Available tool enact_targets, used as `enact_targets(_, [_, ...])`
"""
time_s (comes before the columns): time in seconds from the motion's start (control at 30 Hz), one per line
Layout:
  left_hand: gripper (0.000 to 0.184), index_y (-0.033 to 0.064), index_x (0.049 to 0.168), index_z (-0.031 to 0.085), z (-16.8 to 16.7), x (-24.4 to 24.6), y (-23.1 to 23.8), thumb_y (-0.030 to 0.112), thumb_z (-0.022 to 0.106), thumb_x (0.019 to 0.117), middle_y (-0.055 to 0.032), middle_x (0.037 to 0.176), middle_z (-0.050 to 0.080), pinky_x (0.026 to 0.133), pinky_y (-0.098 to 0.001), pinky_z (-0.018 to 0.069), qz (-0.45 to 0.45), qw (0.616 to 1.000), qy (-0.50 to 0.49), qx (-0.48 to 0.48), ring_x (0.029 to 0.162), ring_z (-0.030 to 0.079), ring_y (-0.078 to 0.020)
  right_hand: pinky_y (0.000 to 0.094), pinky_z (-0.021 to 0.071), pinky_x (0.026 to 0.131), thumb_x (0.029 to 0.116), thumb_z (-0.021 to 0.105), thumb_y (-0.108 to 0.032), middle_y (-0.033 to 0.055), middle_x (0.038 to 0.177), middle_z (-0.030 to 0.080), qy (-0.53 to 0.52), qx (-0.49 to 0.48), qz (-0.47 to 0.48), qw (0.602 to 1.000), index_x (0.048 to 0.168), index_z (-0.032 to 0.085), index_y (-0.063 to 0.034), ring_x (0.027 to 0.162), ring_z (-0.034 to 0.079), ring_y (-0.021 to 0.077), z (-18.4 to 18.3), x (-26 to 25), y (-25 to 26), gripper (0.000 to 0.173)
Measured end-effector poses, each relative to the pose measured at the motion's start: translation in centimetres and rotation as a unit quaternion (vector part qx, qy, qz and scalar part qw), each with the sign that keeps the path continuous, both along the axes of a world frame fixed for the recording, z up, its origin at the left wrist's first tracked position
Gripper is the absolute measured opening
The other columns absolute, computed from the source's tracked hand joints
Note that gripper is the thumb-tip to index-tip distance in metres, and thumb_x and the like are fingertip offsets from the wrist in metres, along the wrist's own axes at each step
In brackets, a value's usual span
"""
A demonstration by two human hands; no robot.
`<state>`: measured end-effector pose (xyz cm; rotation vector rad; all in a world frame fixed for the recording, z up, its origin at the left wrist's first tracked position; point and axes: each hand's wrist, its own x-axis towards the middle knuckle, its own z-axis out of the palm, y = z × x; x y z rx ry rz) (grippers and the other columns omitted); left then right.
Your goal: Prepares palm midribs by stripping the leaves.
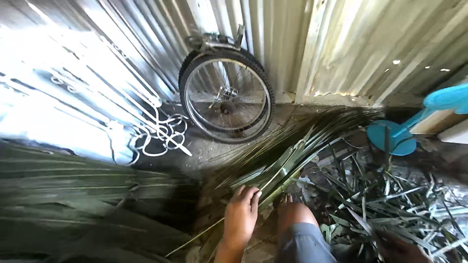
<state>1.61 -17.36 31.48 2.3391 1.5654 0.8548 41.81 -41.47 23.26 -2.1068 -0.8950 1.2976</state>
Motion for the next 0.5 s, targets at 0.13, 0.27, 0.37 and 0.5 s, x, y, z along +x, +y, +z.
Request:
enact_targets(0.13, [0.023,0.0147,0.097,0.077,8.1,-0.4,-2.0,0.030,0.061,0.0986,-0.0065,0.095,0.071,0.064,-0.0387,0.0608,-0.021,0.981,0.120,0.150,0.079,0.072,-0.0210,0.0522,0.0586,0.080,0.0888,0.078,-0.018,0.0159,0.109,0.074,-0.021,0.059,-0.012,0.998,0.139,0.064,-0.0118,0.087,0.071,0.0284,1.8,-0.2,-0.1,0.052])
enact_targets(0.27, [0.032,0.0111,0.102,0.075,17.7,-0.3,-3.6,0.034,0.053,0.1048,-0.0088,0.097,0.071,0.066,-0.0381,0.0590,-0.074,0.951,0.126,0.272,0.082,0.071,-0.0220,0.0533,0.0576,0.082,0.0865,0.079,-0.018,0.0171,0.108,0.073,0.003,0.106,-0.052,0.993,0.136,0.066,-0.0090,0.089,0.071,0.0293,2.8,-0.9,-1.6,0.052])
enact_targets(0.37, [0.030,0.0083,0.104,0.075,24.3,0.6,-5.2,0.031,0.055,0.1049,-0.0116,0.097,0.070,0.069,-0.0354,0.0574,-0.103,0.926,0.081,0.353,0.082,0.068,-0.0207,0.0506,0.0577,0.077,0.0877,0.079,-0.017,0.0159,0.107,0.073,0.024,0.135,-0.073,0.988,0.135,0.066,-0.0090,0.085,0.070,0.0271,3.0,-1.3,-2.7,0.049])
enact_targets(0.5, [0.025,0.0008,0.103,0.073,29.9,2.9,-6.9,0.022,0.059,0.1034,-0.0159,0.096,0.067,0.076,-0.0368,0.0539,-0.105,0.893,0.010,0.438,0.086,0.065,-0.0230,0.0476,0.0579,0.079,0.0868,0.080,-0.015,0.0136,0.109,0.072,0.041,0.160,-0.108,0.980,0.134,0.067,-0.0120,0.087,0.069,0.0242,4.5,-2.0,-4.1,0.049])
